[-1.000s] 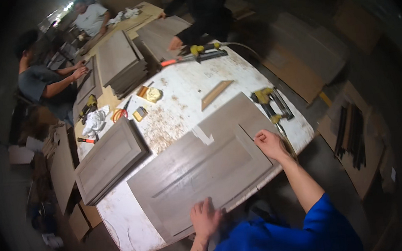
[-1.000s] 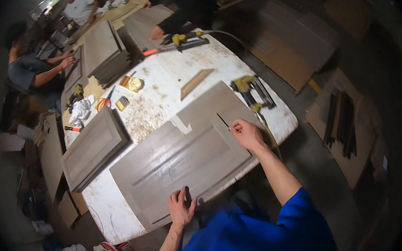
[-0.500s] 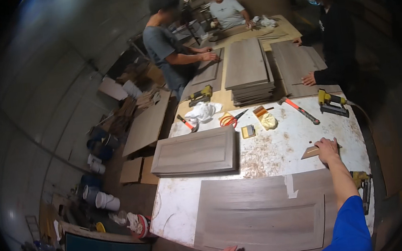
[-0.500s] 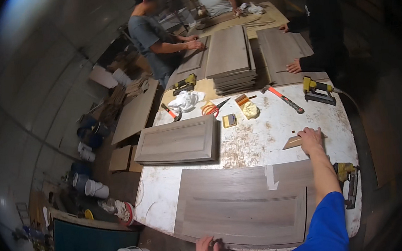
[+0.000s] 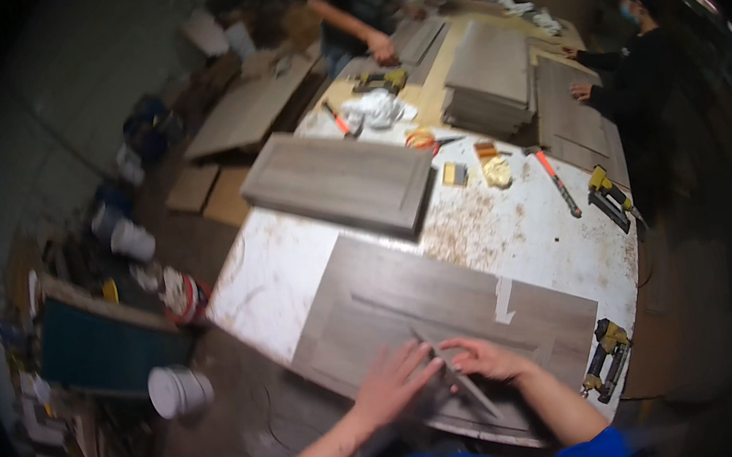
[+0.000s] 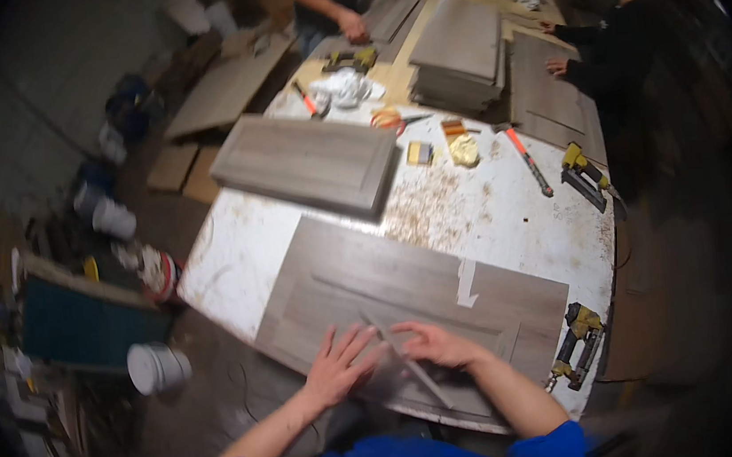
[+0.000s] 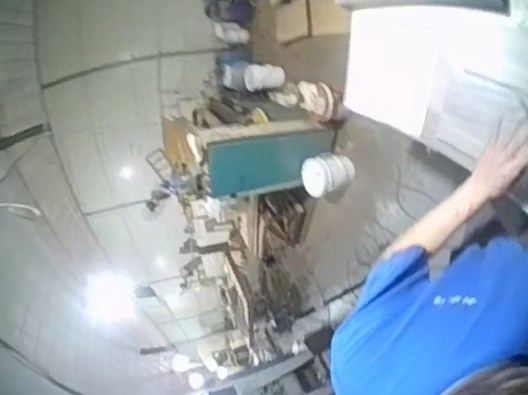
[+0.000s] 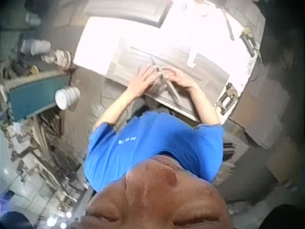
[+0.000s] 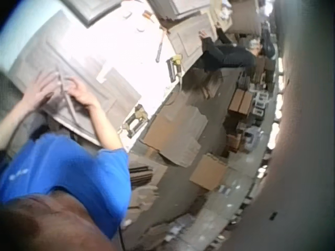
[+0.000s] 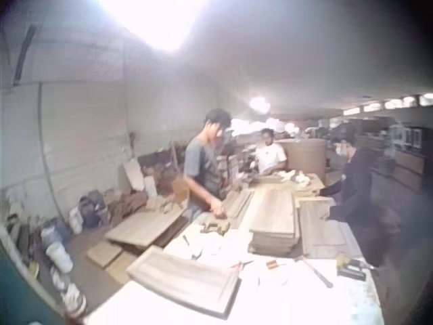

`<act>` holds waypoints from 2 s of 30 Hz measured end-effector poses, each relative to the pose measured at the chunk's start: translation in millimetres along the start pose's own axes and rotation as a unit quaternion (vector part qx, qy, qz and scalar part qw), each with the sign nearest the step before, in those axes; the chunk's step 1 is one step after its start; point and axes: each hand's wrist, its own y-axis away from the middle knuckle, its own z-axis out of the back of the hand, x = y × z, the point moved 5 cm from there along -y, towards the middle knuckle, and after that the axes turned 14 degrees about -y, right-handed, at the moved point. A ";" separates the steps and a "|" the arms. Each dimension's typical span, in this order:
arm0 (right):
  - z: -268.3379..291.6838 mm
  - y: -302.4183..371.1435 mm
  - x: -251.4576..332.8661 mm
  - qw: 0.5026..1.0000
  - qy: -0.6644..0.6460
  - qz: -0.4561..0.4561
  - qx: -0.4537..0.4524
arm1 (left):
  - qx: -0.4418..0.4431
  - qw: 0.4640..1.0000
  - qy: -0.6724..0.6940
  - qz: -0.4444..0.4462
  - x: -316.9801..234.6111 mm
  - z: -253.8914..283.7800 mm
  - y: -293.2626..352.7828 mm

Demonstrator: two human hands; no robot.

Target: Assembling wooden cabinet door components using a pneumatic nail gun and glue in a manufacturing setting.

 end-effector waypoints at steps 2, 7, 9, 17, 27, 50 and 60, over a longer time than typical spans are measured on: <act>-28.6 3.4 -27.9 0.995 -0.090 -0.036 0.014 | -0.009 0.998 0.033 -0.058 0.1 -7.2 -5.6; -50.9 3.6 -60.5 0.970 -0.240 -0.040 0.011 | -0.040 0.978 0.107 -0.177 15.7 4.4 5.0; -59.4 -5.6 -56.9 0.976 -0.209 -0.062 -0.010 | 0.007 0.979 0.115 -0.170 29.7 6.0 15.1; -16.9 -134.9 22.6 0.917 0.209 0.165 -0.296 | 0.123 0.914 0.179 0.343 176.4 -42.7 69.4; -28.2 -249.2 53.8 0.769 0.543 0.223 -0.253 | 0.187 0.888 0.100 0.408 201.0 -95.5 73.7; -24.1 -249.3 55.7 0.762 0.548 0.236 -0.250 | 0.058 0.917 0.114 0.378 200.8 -100.8 75.1; -26.5 -249.7 59.0 0.766 0.542 0.244 -0.244 | 0.076 0.923 0.134 0.353 202.1 -98.5 73.6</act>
